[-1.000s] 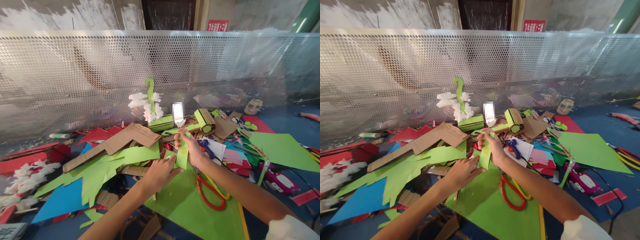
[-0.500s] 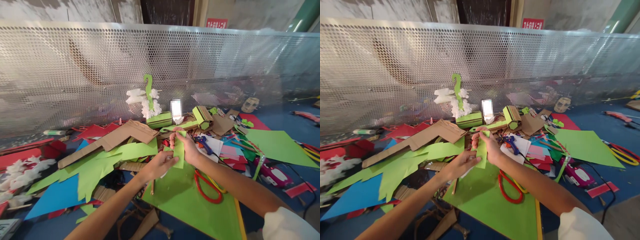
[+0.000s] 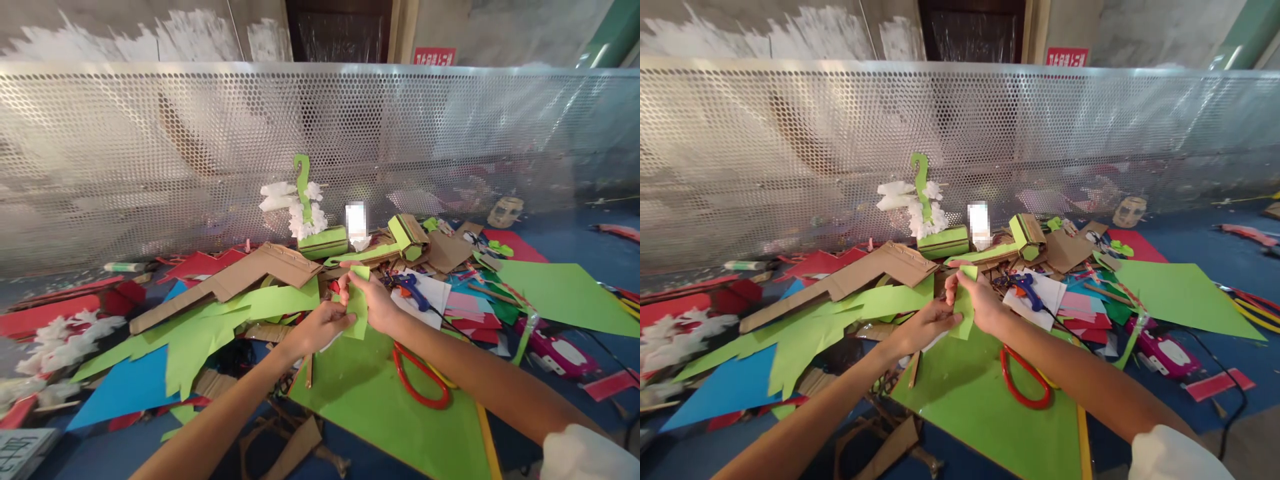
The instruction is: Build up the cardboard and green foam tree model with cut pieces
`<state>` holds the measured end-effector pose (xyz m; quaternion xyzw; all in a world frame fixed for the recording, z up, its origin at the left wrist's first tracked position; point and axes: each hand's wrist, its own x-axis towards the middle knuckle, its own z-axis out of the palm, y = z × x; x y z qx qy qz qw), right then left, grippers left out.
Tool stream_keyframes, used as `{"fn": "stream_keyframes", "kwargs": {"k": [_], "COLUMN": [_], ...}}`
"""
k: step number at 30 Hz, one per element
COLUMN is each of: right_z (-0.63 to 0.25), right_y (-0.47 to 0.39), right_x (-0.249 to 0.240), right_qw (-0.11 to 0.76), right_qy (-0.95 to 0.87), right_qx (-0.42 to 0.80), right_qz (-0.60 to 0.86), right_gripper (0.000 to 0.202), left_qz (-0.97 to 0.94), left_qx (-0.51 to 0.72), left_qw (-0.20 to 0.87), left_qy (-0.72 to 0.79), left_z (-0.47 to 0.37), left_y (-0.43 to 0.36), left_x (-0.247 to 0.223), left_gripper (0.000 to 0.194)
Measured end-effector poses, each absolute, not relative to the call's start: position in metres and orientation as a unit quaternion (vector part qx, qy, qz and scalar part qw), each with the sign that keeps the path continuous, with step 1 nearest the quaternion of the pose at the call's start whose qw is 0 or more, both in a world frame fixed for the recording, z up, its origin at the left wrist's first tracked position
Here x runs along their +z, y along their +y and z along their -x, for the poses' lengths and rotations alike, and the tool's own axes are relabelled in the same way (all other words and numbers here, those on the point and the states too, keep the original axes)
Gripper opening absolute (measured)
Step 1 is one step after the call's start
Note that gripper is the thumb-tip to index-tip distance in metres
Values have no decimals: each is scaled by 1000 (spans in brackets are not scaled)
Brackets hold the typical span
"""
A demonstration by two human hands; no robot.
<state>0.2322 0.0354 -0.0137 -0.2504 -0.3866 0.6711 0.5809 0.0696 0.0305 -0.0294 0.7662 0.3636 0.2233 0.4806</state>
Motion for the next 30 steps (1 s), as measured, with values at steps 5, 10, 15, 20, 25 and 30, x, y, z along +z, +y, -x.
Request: {"fn": "stream_keyframes", "kwargs": {"k": [5,10,15,20,25,30], "right_z": [-233,-234,-235,-235,-235,-244], "right_y": [33,32,30,30,33,47], "right_x": [-10,-6,-3,-3,-9,-16], "right_qw": [588,590,590,573,568,500], "right_qy": [-388,-378,-384,-384,-387,-466], "right_qx": [674,681,683,698,687,647], "right_qz": [222,212,194,191,234,338], "right_gripper": [38,36,35,36,37,33], "left_qz": [-746,-746,-758,-752,-754,-750], "left_qx": [222,222,212,225,241,260], "left_qw": [513,510,494,496,490,456], "left_qy": [361,366,368,371,366,402], "left_z": [-71,-74,-76,-77,-76,-59], "left_y": [32,25,19,18,24,37], "left_x": [-30,-29,-24,-24,-24,-9], "left_gripper": [57,55,55,57,54,50]}}
